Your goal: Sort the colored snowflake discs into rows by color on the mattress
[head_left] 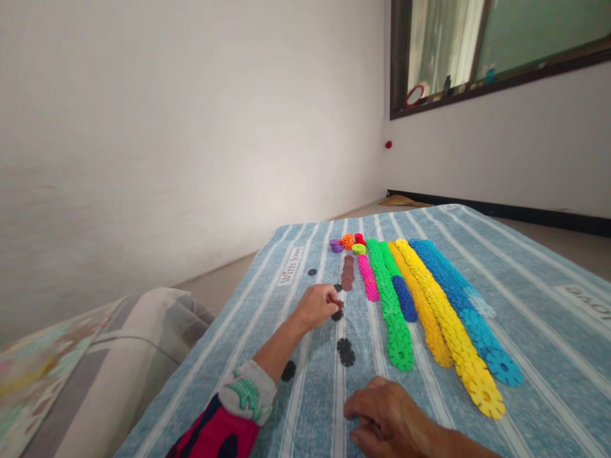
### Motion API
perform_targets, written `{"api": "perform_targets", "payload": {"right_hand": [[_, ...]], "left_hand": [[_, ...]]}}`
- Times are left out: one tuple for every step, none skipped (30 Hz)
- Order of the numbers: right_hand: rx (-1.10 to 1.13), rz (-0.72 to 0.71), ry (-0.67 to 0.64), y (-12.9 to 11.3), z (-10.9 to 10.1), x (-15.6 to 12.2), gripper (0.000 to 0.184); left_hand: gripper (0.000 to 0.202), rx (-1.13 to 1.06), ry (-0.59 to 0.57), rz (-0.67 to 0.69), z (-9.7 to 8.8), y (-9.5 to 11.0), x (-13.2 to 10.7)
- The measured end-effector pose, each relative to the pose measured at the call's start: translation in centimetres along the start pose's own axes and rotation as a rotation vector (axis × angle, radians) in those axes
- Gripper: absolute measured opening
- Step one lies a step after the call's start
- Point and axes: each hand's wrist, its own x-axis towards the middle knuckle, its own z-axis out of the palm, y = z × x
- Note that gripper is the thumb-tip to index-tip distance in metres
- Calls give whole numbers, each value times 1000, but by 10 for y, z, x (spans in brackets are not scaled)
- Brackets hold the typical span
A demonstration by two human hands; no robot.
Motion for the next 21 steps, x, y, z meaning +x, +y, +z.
{"api": "perform_targets", "payload": {"right_hand": [[-9,2,-12,2,1,1,18],[-15,2,-23,3,3,1,18],[-19,0,-31,5,4,2,19],[-20,-4,-37,7,5,3,20],[-17,-12,-43,8,6,3,22],[-14,-20,-47,9,7,4,24],[-10,-28,-53,9,7,4,25],[-8,-34,-57,9,7,5,26],[-8,-39,-61,9,7,5,26],[-9,-42,-65,9,7,5,26],[-13,-42,-68,9,7,5,26],[-17,-40,-69,9,8,6,25],[-20,-38,-67,9,8,6,24],[-24,-36,-62,10,9,6,23],[-26,-33,-57,10,10,6,21],[-31,-30,-51,10,10,6,20],[-37,-27,-43,9,10,6,19],[-43,-25,-37,8,9,6,18],[-45,-25,-34,7,7,6,18],[-44,-23,-30,6,6,5,19],[-36,-22,-26,4,4,5,19]], "left_hand": [[5,25,22,5,3,3,10],[6,65,42,10,5,5,18],[7,113,57,16,7,7,26],[7,159,74,19,8,9,33],[8,198,85,23,10,10,39],[8,228,92,28,11,10,44],[9,248,98,31,12,10,48],[10,264,100,35,14,10,52],[11,278,100,38,15,9,55],[12,293,97,43,16,8,57],[13,309,94,50,17,8,59],[13,329,91,63,18,8,59],[13,350,88,82,18,8,59],[13,371,87,104,18,8,58],[14,390,90,125,17,8,57],[15,404,101,140,15,9,54],[16,414,112,147,13,9,51],[17,419,116,148,11,9,48],[18,420,112,142,8,9,44],[19,416,97,133,5,9,39],[19,407,73,123,1,8,34]]}}
